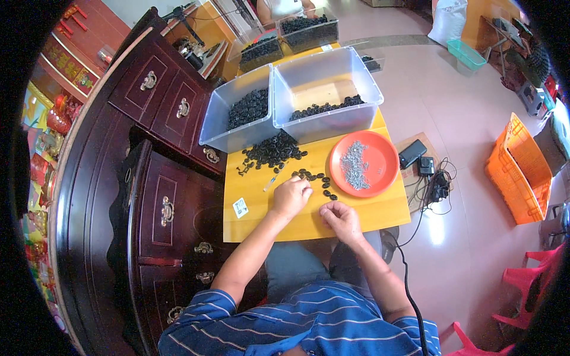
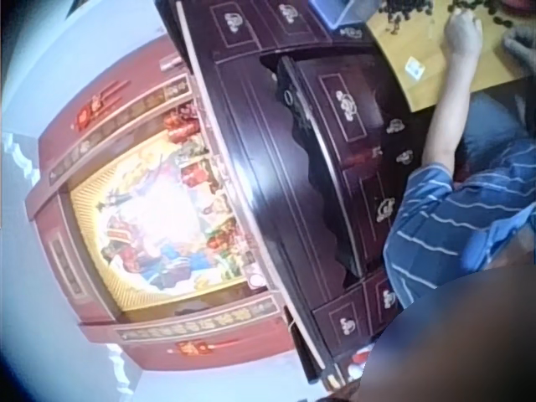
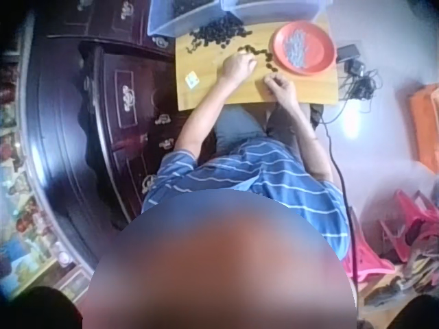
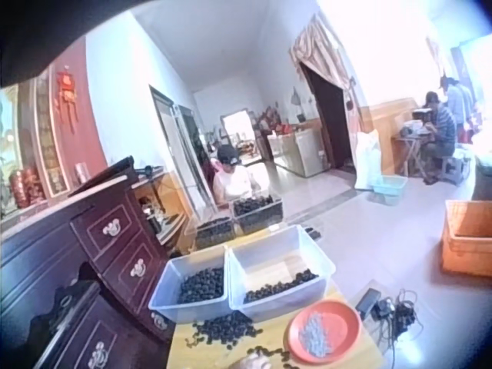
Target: Assembling small black plastic components by hand at a table.
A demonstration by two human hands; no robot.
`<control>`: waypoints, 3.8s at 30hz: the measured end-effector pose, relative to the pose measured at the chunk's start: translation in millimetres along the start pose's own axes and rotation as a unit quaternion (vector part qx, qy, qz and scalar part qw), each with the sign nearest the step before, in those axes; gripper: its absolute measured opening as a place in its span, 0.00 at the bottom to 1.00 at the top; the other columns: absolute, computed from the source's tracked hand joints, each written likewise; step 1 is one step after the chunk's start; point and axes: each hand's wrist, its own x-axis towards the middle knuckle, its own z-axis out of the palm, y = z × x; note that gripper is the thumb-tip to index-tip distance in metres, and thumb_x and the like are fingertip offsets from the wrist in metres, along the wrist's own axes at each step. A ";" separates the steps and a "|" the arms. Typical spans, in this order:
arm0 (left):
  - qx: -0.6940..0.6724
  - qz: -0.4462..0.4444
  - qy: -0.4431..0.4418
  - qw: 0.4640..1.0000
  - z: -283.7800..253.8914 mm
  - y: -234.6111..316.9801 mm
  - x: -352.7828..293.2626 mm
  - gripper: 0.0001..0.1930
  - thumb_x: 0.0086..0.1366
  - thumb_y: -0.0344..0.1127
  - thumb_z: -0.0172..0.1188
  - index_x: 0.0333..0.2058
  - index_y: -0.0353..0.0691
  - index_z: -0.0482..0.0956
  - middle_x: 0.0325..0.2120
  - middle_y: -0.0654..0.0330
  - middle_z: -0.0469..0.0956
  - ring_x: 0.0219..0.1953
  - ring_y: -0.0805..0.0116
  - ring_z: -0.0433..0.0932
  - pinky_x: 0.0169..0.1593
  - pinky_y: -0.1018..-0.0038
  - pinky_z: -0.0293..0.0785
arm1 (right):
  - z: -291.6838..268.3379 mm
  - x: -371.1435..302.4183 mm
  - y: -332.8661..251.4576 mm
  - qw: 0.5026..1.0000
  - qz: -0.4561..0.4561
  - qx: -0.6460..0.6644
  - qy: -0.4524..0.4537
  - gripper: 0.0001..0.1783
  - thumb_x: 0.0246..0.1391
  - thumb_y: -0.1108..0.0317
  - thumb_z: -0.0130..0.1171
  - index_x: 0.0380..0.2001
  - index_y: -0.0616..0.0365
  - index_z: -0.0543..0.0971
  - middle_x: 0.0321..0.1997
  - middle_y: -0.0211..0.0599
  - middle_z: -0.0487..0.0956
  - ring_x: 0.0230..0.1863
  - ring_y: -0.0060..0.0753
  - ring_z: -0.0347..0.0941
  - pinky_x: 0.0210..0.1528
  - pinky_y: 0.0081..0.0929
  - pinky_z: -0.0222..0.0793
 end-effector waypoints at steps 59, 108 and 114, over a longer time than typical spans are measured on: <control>-0.441 -0.126 0.120 0.880 5.4 -45.0 -121.0 0.04 0.63 0.23 0.56 0.37 0.34 0.74 0.24 0.64 0.76 0.23 0.80 0.72 0.28 0.80 0.70 | 37.2 19.5 -17.5 0.880 -0.239 -0.404 0.077 0.06 0.53 0.73 0.60 0.36 0.61 0.79 0.33 0.45 0.80 0.30 0.42 0.80 0.33 0.32 0.75; -0.436 -0.055 0.143 0.887 -4.9 -47.9 -121.3 0.03 0.59 0.21 0.60 0.32 0.35 0.78 0.28 0.63 0.76 0.28 0.78 0.74 0.31 0.81 0.69 | 69.5 99.6 -32.8 0.714 -0.125 -0.683 0.091 0.09 0.51 0.61 0.62 0.33 0.54 0.83 0.37 0.43 0.82 0.40 0.46 0.80 0.44 0.41 0.76; -0.432 -0.056 0.141 0.889 -0.8 -49.8 -122.0 0.03 0.59 0.21 0.60 0.32 0.35 0.79 0.28 0.64 0.76 0.27 0.78 0.73 0.31 0.81 0.70 | 70.4 102.1 -32.3 0.708 -0.098 -0.692 0.098 0.10 0.51 0.61 0.63 0.32 0.54 0.82 0.37 0.43 0.82 0.40 0.47 0.80 0.44 0.41 0.76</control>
